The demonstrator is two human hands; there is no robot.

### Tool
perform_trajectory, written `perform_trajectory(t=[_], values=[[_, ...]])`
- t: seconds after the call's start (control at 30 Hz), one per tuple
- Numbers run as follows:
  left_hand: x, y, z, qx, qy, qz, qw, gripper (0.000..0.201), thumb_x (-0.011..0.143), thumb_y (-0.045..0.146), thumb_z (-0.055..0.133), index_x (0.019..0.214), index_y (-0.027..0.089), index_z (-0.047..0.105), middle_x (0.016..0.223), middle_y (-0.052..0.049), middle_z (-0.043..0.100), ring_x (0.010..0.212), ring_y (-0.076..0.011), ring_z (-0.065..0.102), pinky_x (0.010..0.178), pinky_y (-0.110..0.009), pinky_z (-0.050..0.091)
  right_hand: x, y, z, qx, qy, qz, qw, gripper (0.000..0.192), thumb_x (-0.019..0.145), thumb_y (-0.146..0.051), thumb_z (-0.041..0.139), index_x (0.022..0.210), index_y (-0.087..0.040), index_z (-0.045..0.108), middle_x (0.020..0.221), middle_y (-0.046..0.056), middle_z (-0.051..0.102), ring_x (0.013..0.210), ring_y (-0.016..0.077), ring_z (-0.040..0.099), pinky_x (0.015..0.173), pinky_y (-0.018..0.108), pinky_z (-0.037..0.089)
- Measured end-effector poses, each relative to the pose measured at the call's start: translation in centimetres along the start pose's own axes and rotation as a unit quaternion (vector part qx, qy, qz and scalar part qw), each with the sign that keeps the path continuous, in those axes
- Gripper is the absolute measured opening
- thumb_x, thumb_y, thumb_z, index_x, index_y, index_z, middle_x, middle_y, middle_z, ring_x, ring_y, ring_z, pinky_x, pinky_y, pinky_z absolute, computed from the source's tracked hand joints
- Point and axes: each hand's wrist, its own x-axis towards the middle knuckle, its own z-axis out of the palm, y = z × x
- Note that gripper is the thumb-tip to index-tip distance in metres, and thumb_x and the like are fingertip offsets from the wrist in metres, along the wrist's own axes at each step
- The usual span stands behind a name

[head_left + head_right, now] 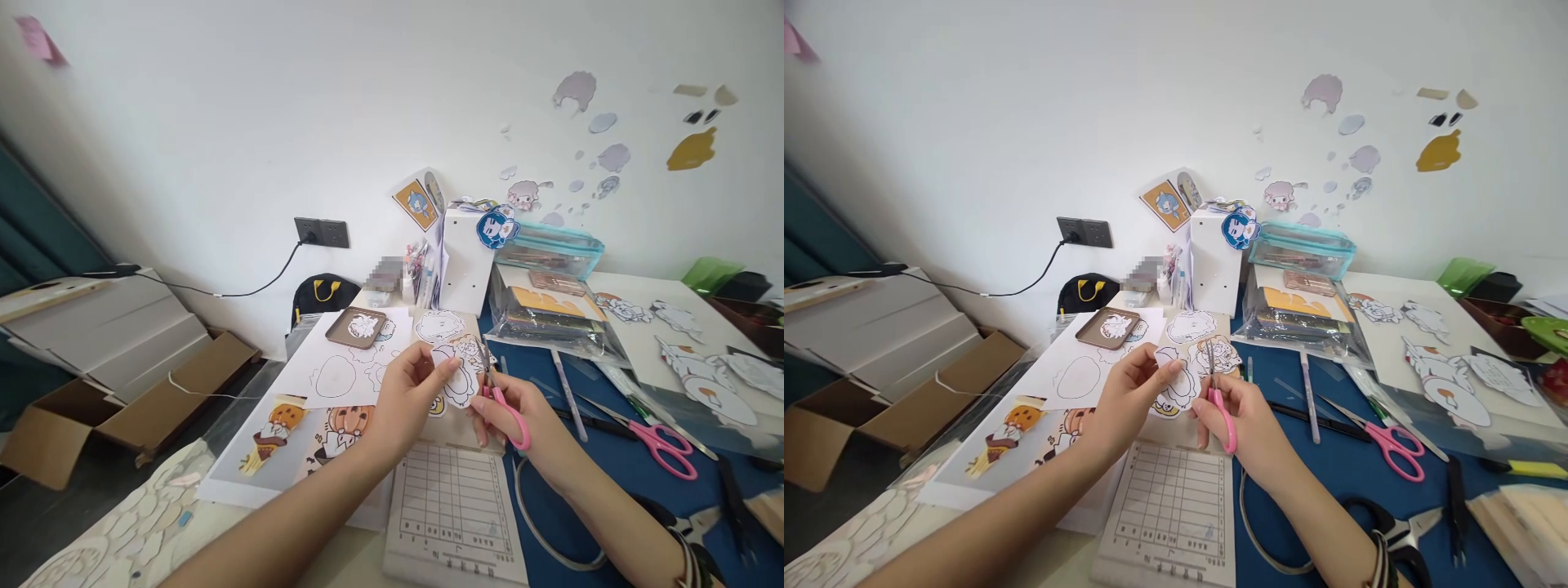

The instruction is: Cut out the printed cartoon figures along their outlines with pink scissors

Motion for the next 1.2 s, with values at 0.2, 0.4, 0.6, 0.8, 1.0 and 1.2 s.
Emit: perform_trajectory(t=[0.2, 0.4, 0.6, 0.8, 1.0, 1.2], values=[[0.2, 0.4, -0.2, 0.02, -0.044, -0.017, 0.999, 0.023, 0.078, 0.034, 0.072, 0.078, 0.018, 0.056, 0.073, 0.002, 0.061, 0.066, -0.0113, 0.054, 0.06, -0.023, 0.039, 0.2, -0.1, -0.9, 0.001, 0.021, -0.009, 1.0, 0.019, 0.094, -0.03, 0.059, 0.082, -0.015, 0.062, 0.062, -0.007, 0.059, 0.047, 0.0091, 0.055, 0.049, 0.024, 0.049], [0.2, 0.6, -0.3, 0.05, -0.123, -0.067, 0.989, 0.027, 0.066, 0.024, 0.081, 0.089, 0.016, 0.069, 0.087, -0.006, 0.072, 0.083, -0.0188, 0.064, 0.076, -0.029, 0.046, 0.5, -0.3, -1.8, 0.012, 0.071, -0.033, 0.997, 0.021, 0.094, -0.031, 0.059, 0.08, -0.015, 0.061, 0.063, -0.007, 0.058, 0.048, 0.0092, 0.055, 0.049, 0.024, 0.048], [0.4, 0.5, -0.4, 0.029, -0.105, -0.084, 0.991, 0.02, 0.077, 0.034, 0.071, 0.086, 0.016, 0.069, 0.076, -0.004, 0.071, 0.068, -0.015, 0.062, 0.064, -0.026, 0.044, 0.5, -0.4, -1.9, 0.027, 0.051, -0.049, 0.997, 0.024, 0.095, -0.033, 0.057, 0.079, -0.016, 0.06, 0.06, -0.008, 0.055, 0.045, 0.0081, 0.051, 0.045, 0.023, 0.045], [0.4, 1.0, -0.3, -0.009, -0.064, -0.071, 0.995, 0.023, 0.083, 0.039, 0.065, 0.084, 0.017, 0.061, 0.069, -0.001, 0.067, 0.059, -0.0129, 0.062, 0.056, -0.024, 0.045, 0.1, -0.6, -1.2, 0.026, -0.046, -0.023, 0.998, 0.018, 0.093, -0.028, 0.059, 0.081, -0.016, 0.06, 0.054, -0.011, 0.047, 0.038, 0.0059, 0.043, 0.039, 0.02, 0.039], [0.4, 1.3, -0.5, -0.013, -0.039, -0.053, 0.998, 0.026, 0.078, 0.036, 0.071, 0.088, 0.017, 0.057, 0.06, 0.004, 0.061, 0.049, -0.0095, 0.057, 0.048, -0.021, 0.042, -0.1, -0.8, -1.1, 0.012, -0.097, -0.006, 0.995, 0.014, 0.091, -0.029, 0.062, 0.085, -0.016, 0.06, 0.059, -0.01, 0.047, 0.041, 0.0059, 0.041, 0.04, 0.02, 0.036], [0.3, 1.3, -0.5, -0.014, -0.019, -0.057, 0.998, 0.027, 0.074, 0.025, 0.075, 0.091, 0.017, 0.055, 0.074, -0.001, 0.069, 0.065, -0.0137, 0.067, 0.069, -0.028, 0.052, -0.4, -1.1, -0.8, 0.0, -0.102, 0.014, 0.995, 0.013, 0.09, -0.03, 0.062, 0.087, -0.017, 0.06, 0.06, -0.01, 0.045, 0.043, 0.0071, 0.04, 0.044, 0.022, 0.036]])
